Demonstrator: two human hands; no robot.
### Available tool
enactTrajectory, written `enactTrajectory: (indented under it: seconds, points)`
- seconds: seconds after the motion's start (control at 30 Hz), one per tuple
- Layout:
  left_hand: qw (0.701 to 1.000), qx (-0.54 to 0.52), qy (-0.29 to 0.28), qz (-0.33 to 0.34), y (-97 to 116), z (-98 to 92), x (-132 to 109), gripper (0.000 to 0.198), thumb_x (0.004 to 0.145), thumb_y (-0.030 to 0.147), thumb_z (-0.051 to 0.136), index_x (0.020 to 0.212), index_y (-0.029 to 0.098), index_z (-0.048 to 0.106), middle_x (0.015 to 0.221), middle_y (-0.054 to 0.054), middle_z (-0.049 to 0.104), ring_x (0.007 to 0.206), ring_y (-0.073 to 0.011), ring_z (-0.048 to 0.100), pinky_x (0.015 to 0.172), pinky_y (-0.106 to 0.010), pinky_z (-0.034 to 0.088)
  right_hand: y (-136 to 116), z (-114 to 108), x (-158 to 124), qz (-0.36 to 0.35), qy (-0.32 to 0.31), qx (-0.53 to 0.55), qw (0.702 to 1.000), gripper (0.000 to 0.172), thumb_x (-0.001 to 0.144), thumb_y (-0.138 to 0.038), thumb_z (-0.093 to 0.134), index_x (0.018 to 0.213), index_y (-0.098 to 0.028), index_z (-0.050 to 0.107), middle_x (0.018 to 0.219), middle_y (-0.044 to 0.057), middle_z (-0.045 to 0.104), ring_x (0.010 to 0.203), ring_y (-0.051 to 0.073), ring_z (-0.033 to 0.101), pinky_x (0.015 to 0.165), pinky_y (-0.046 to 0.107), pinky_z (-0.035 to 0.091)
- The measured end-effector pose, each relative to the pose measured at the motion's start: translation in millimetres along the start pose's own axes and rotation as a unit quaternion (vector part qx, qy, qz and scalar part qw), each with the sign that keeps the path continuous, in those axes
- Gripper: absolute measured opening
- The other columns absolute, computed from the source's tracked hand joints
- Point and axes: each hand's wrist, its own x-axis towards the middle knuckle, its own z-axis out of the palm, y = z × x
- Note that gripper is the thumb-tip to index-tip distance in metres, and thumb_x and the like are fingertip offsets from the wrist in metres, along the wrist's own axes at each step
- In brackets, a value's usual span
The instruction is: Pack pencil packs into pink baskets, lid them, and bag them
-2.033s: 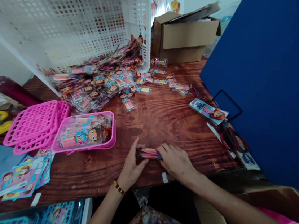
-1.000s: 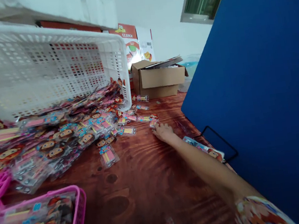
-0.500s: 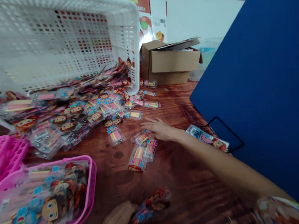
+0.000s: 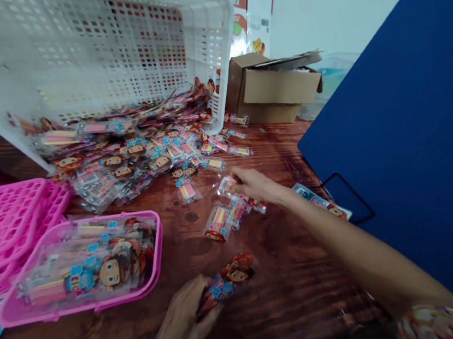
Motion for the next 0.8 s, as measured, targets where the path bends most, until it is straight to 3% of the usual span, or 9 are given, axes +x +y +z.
enactTrajectory:
  seconds: [0.13,0.2,0.33,0.43,0.5,0.57,0.63,0.7,0.8]
  points:
    - [1.0,0.007,-0.005,-0.002,-2,1.8,-1,0.006,0.089,0.027,0.056,0.091,0.023,0.053,0.085,0.0,0.062,0.075,-0.0142,0.06,0.071,-0.025,0.048,-44,23,-23,-0.135,-0.074,0.058,0.986,0.009,0.09,-0.026,0.057,0.092,-0.018,0.062,0.09,0.002,0.066,0.08,0.014,0.058,0.067,0.022,0.037]
    - [1.0,0.008,0.001,0.004,-3,2.3,-2,0.009,0.089,0.027,0.057,0.095,0.022,0.053,0.087,0.0,0.062,0.077,-0.0145,0.06,0.071,-0.025,0.047,-60,34,-37,-0.191,-0.158,0.038,0.968,0.01,0.09,-0.024,0.056,0.093,-0.02,0.065,0.09,0.001,0.068,0.081,0.014,0.06,0.067,0.023,0.037]
    - [1.0,-0.004,-0.006,0.02,0,-1.2,-3,0.011,0.089,0.027,0.056,0.099,0.022,0.054,0.088,0.001,0.062,0.077,-0.0143,0.059,0.071,-0.025,0.045,-51,31,-81,-0.195,-0.279,-0.073,0.937,0.021,0.081,-0.008,0.057,0.088,-0.022,0.07,0.086,0.001,0.072,0.082,0.016,0.063,0.075,0.027,0.039]
    - [1.0,-0.011,-0.01,0.023,3,-4.4,-1,0.009,0.089,0.026,0.055,0.097,0.022,0.055,0.087,0.0,0.061,0.077,-0.0145,0.058,0.071,-0.026,0.044,-22,11,-115,-0.064,-0.28,-0.079,0.954,0.019,0.075,-0.006,0.058,0.074,-0.021,0.068,0.073,0.0,0.069,0.072,0.016,0.062,0.071,0.027,0.04]
    - [1.0,-0.014,-0.012,0.024,4,-4.9,0,0.008,0.089,0.026,0.054,0.095,0.022,0.055,0.086,0.0,0.061,0.077,-0.0147,0.057,0.071,-0.026,0.044,-10,1,-122,0.005,-0.241,0.025,0.97,0.012,0.077,-0.012,0.058,0.074,-0.021,0.066,0.068,-0.001,0.065,0.066,0.015,0.059,0.065,0.024,0.039]
    - [0.999,-0.017,-0.015,0.024,3,-3.9,0,0.007,0.089,0.026,0.054,0.094,0.022,0.054,0.086,0.0,0.061,0.077,-0.0148,0.057,0.071,-0.026,0.043,-12,1,-113,0.039,-0.131,0.183,0.974,0.008,0.082,-0.022,0.056,0.083,-0.02,0.063,0.074,-0.001,0.064,0.069,0.015,0.057,0.064,0.023,0.041]
    - [1.0,-0.015,-0.016,0.02,2,-2.5,0,0.006,0.089,0.027,0.055,0.092,0.022,0.053,0.085,0.001,0.06,0.076,-0.0145,0.056,0.07,-0.026,0.042,-26,12,-88,0.063,0.005,0.311,0.948,0.015,0.085,-0.03,0.054,0.093,-0.019,0.059,0.084,0.0,0.063,0.075,0.015,0.056,0.067,0.024,0.043]
    - [1.0,-0.014,-0.017,0.017,1,-1.5,0,0.006,0.089,0.027,0.055,0.09,0.022,0.052,0.083,0.002,0.058,0.075,-0.014,0.055,0.068,-0.026,0.041,-47,30,-59,0.086,0.075,0.359,0.927,0.018,0.086,-0.032,0.051,0.097,-0.018,0.055,0.087,0.001,0.061,0.075,0.014,0.054,0.068,0.024,0.044]
    - [1.0,-0.017,-0.019,0.015,2,-1.7,-1,0.006,0.09,0.027,0.053,0.09,0.022,0.051,0.083,0.002,0.058,0.074,-0.0139,0.054,0.068,-0.026,0.04,-67,55,-35,0.035,-0.037,0.288,0.956,0.015,0.086,-0.028,0.051,0.093,-0.017,0.056,0.083,0.0,0.059,0.071,0.013,0.05,0.065,0.023,0.042]
